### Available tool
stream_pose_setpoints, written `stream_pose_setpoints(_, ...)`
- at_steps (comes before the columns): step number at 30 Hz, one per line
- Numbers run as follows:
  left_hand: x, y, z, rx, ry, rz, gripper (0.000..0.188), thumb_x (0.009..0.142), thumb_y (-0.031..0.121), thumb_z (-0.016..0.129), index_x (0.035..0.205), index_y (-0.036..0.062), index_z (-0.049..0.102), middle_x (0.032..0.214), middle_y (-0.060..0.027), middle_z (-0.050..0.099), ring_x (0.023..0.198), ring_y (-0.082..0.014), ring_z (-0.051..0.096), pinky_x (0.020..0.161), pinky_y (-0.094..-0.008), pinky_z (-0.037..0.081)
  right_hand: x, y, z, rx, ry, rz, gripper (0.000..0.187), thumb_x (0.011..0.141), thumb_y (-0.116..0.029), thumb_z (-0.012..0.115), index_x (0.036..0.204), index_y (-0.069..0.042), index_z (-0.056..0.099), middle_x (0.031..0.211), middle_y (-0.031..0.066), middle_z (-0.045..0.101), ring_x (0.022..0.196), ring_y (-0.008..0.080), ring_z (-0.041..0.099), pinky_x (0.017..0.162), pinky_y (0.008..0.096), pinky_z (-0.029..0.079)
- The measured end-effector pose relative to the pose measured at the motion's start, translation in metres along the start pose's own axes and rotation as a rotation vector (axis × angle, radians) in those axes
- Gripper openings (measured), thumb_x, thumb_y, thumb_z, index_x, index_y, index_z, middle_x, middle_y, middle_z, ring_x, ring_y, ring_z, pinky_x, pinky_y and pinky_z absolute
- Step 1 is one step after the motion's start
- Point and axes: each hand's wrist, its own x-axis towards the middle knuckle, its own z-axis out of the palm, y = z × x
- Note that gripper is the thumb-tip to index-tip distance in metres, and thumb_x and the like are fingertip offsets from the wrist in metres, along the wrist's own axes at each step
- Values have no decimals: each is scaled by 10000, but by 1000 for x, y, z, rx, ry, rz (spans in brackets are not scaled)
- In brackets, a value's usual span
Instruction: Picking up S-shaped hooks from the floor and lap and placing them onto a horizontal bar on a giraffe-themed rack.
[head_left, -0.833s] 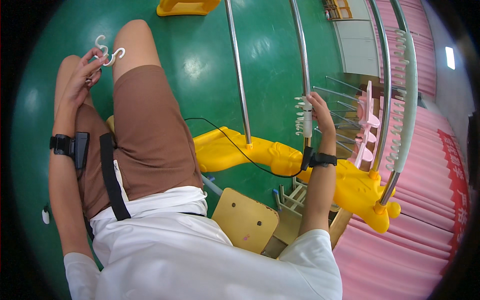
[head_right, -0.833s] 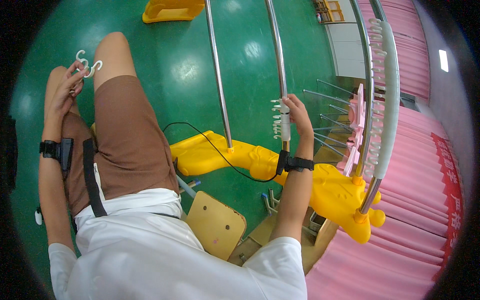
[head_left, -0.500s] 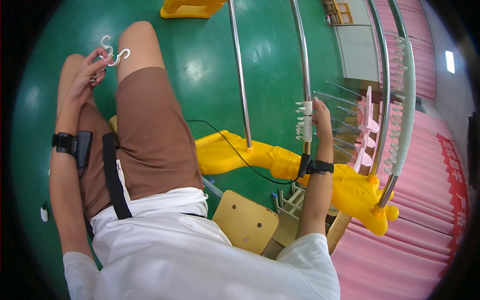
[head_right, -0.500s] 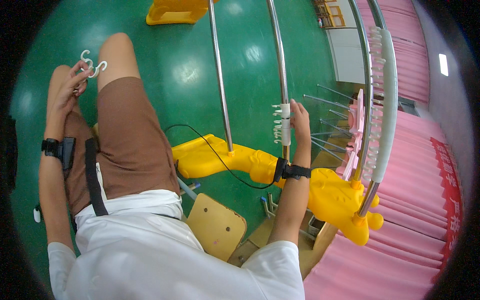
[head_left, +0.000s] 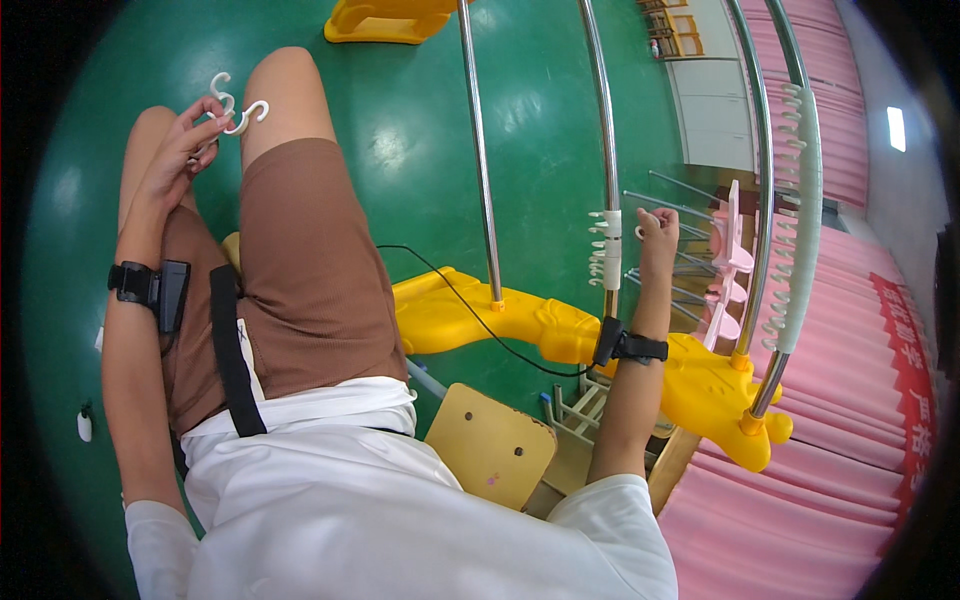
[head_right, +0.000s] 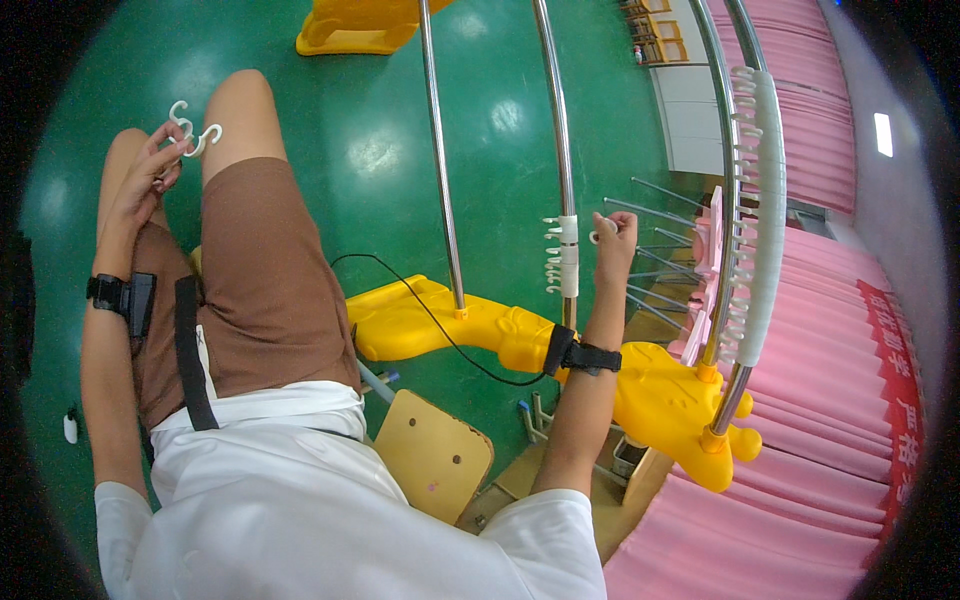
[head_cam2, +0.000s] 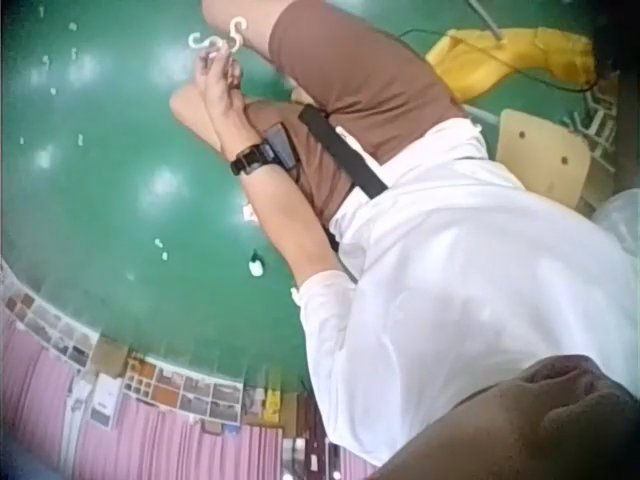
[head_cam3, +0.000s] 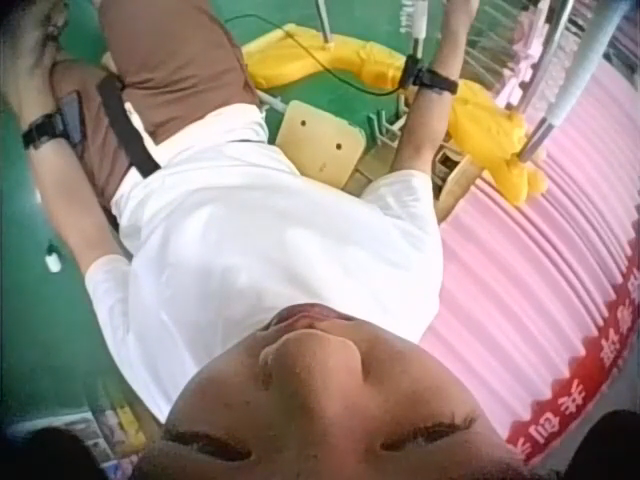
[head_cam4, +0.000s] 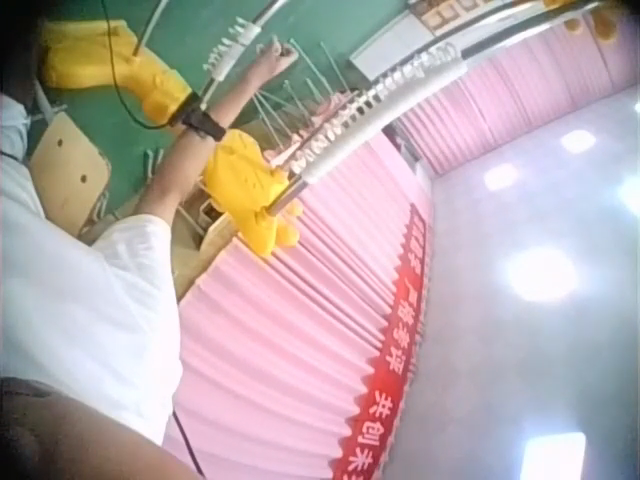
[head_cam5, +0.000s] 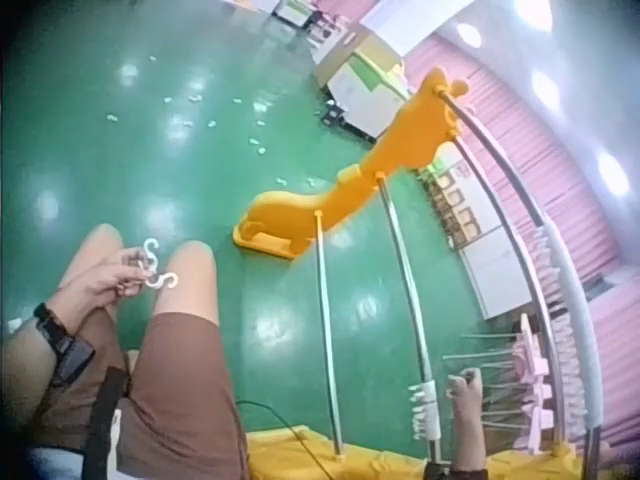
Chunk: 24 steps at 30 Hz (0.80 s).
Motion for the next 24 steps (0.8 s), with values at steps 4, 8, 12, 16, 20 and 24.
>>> stream_pose_setpoints(4, 1, 0, 3, -1, -5, -1, 178, 888, 216, 633, 933, 123, 489, 851, 17, 584, 474, 4, 336, 407, -156, 214, 3, 6, 2, -107, -8, -47, 210, 797, -130, 731, 797, -40, 540, 726, 10, 540, 629, 72, 491, 549, 236, 402)
stream_pose_setpoints(8, -1, -1, 0, -1, 1, 3, 178, 889, 212, 633, 936, 122, 488, 852, 13, 588, 471, 3, 332, 407, -155, 212, 1, 3, 19, -196, 95, 21, 192, 819, -158, 706, 770, -6, 599, 692, 29, 594, 626, 86, 536, 580, 231, 432)
stream_pose_setpoints(12, 0, -1, 2, -12, -5, -1, 176, 888, 208, 634, 947, 121, 492, 853, 9, 593, 471, 2, 328, 410, -158, 214, 11, 10, 8, 27, 27, 149, 209, 872, -141, 630, 933, 59, 625, 780, 63, 617, 669, 121, 583, 599, 226, 446)
stream_pose_setpoints(16, 0, -1, 2, -8, 4, 0, 181, 885, 208, 638, 951, 121, 494, 852, 8, 595, 470, 1, 326, 412, -160, 218, 2, 4, 17, 303, 18, 151, 226, 887, -79, 586, 1047, 80, 606, 877, 109, 646, 783, 162, 630, 733, 235, 502)
stream_pose_setpoints(20, 1, -3, -1, -18, -6, -1, 180, 885, 208, 637, 951, 121, 493, 850, 9, 595, 471, 0, 326, 413, -159, 218, -4, -9, 23, 386, -17, 205, 267, 897, -26, 573, 1122, 114, 540, 1028, 168, 636, 940, 215, 635, 848, 283, 518)
stream_pose_setpoints(24, 0, -2, -5, 3, -20, 0, 176, 888, 206, 632, 957, 121, 494, 849, 8, 594, 462, 0, 319, 407, -158, 213, -4, -3, 31, 497, -28, 212, 287, 885, -5, 601, 1144, 97, 529, 1059, 177, 629, 968, 216, 628, 874, 303, 512)
